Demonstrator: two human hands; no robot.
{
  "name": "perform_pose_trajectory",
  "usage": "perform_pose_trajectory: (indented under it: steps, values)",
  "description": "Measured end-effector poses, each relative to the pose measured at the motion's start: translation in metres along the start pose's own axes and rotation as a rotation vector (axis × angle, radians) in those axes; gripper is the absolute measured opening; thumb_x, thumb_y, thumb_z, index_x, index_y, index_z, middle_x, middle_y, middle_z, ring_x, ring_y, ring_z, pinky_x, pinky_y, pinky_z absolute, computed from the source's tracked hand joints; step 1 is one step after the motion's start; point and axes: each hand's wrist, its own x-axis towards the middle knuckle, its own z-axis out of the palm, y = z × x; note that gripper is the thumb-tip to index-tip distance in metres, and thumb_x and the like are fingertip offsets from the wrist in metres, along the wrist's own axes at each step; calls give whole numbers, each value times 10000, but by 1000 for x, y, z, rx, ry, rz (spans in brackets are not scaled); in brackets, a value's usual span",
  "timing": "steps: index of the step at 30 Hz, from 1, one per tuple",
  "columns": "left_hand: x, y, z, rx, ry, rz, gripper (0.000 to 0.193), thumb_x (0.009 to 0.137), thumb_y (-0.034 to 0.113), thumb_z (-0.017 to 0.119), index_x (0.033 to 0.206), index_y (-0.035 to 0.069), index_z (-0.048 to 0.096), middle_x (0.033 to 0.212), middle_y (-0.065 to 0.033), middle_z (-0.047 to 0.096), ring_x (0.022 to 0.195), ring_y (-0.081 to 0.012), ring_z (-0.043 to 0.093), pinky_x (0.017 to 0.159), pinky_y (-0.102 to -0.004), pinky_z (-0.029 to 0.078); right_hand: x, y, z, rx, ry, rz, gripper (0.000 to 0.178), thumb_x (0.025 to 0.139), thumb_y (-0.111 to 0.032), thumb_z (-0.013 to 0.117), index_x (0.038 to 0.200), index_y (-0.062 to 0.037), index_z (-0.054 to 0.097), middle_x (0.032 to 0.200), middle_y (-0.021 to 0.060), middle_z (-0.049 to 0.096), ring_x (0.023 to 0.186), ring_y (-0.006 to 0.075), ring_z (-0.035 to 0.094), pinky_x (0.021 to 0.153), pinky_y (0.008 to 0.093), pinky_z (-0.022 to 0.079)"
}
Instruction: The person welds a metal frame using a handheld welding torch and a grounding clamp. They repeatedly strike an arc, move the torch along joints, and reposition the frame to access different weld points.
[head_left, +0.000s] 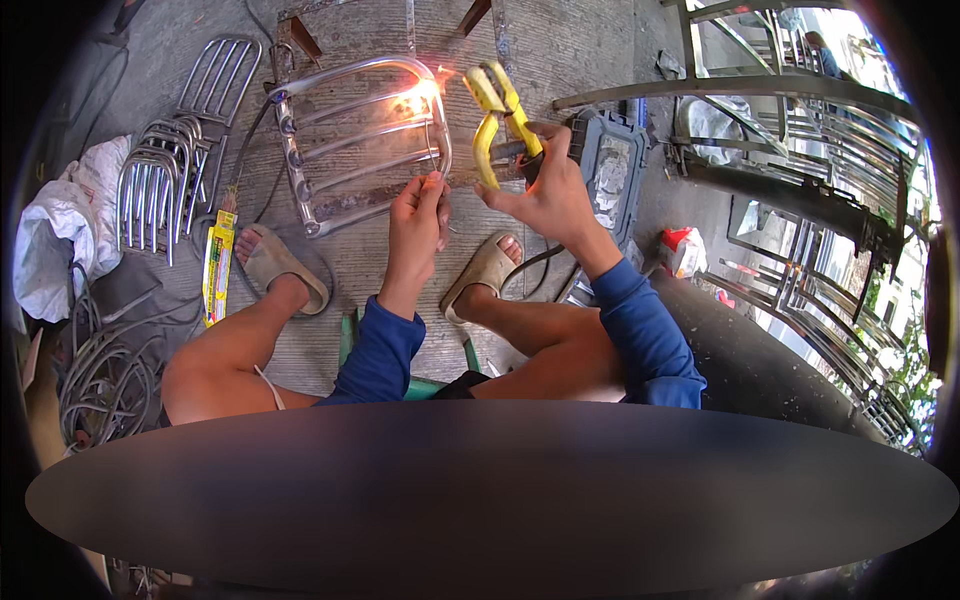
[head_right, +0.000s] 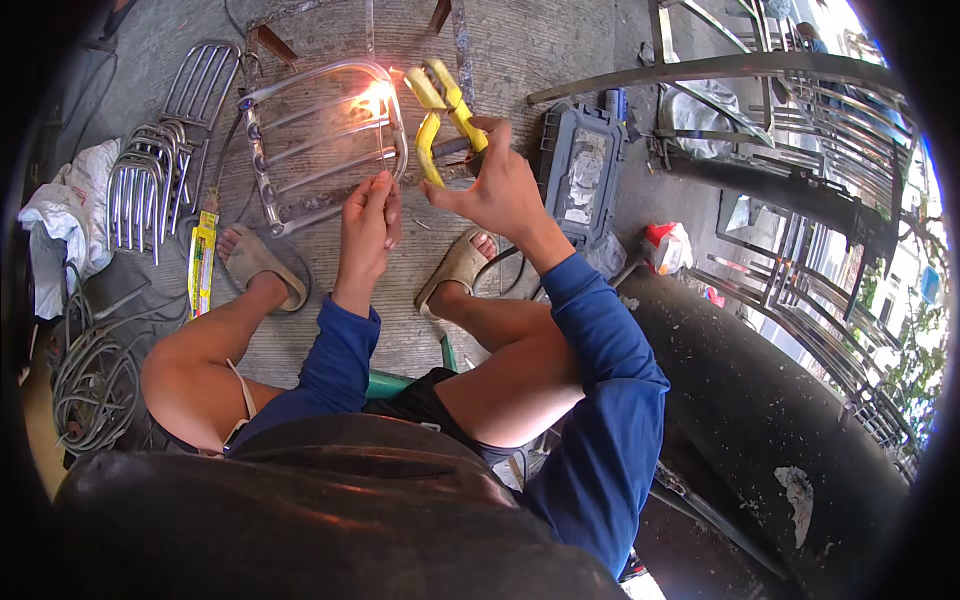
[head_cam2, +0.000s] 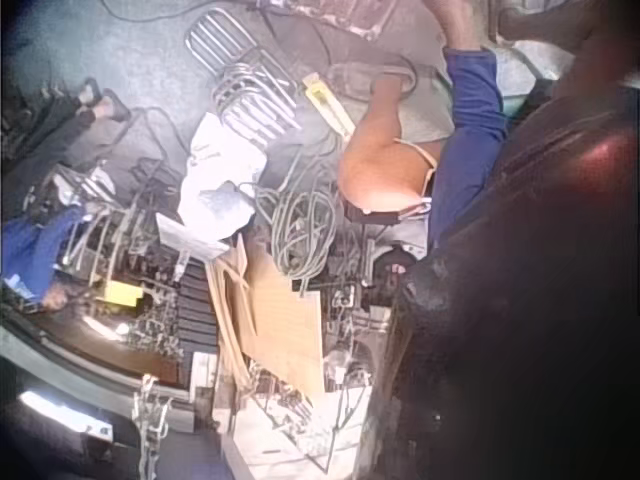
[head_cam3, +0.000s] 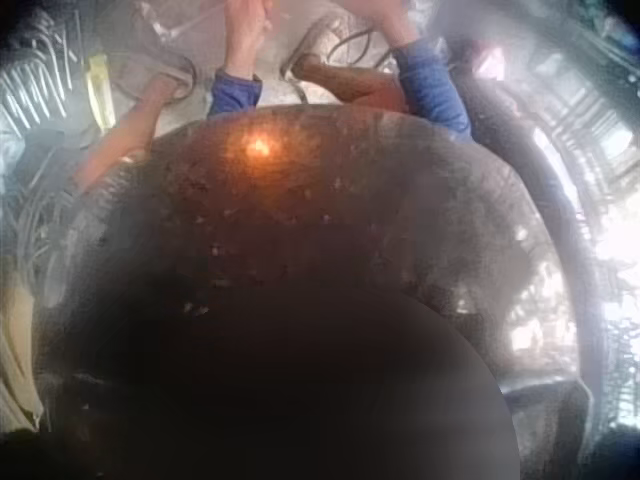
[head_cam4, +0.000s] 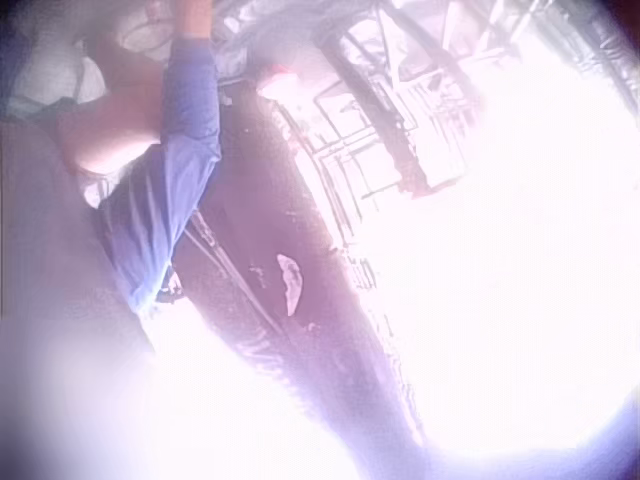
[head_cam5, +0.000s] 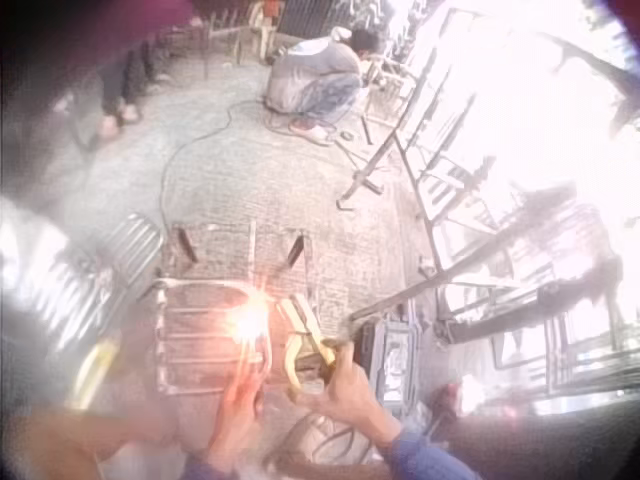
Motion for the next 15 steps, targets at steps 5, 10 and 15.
perform_pose_trajectory:
  steps: [5, 10, 15]
  values:
    - [4, -16, 5, -200, -53, -101, 278, 1146, 351, 581, 1014, 107, 602, 637, 50, 446, 411, -62, 348, 387, -255, 297, -15, -23, -15, 18, 36, 77, 991, 731, -420, 983, 1366, 41, 378, 801, 126, 649, 683, 240, 667, 628, 379, 552]
    - [12, -34, 15, -319, -57, -110, 289, 1137, 382, 598, 1012, 122, 594, 635, 54, 452, 417, -57, 368, 379, -260, 307, -36, -49, -35, -15, -52, 155, 899, 730, -361, 961, 1353, 22, 438, 689, 110, 601, 618, 273, 648, 608, 401, 529]
    - [21, -44, 20, -332, -33, -139, 282, 1136, 386, 598, 1015, 131, 600, 638, 58, 456, 419, -55, 374, 387, -254, 316, -44, -52, -30, -32, -84, 223, 863, 728, -338, 944, 1351, 19, 465, 689, 131, 612, 599, 257, 636, 592, 397, 504]
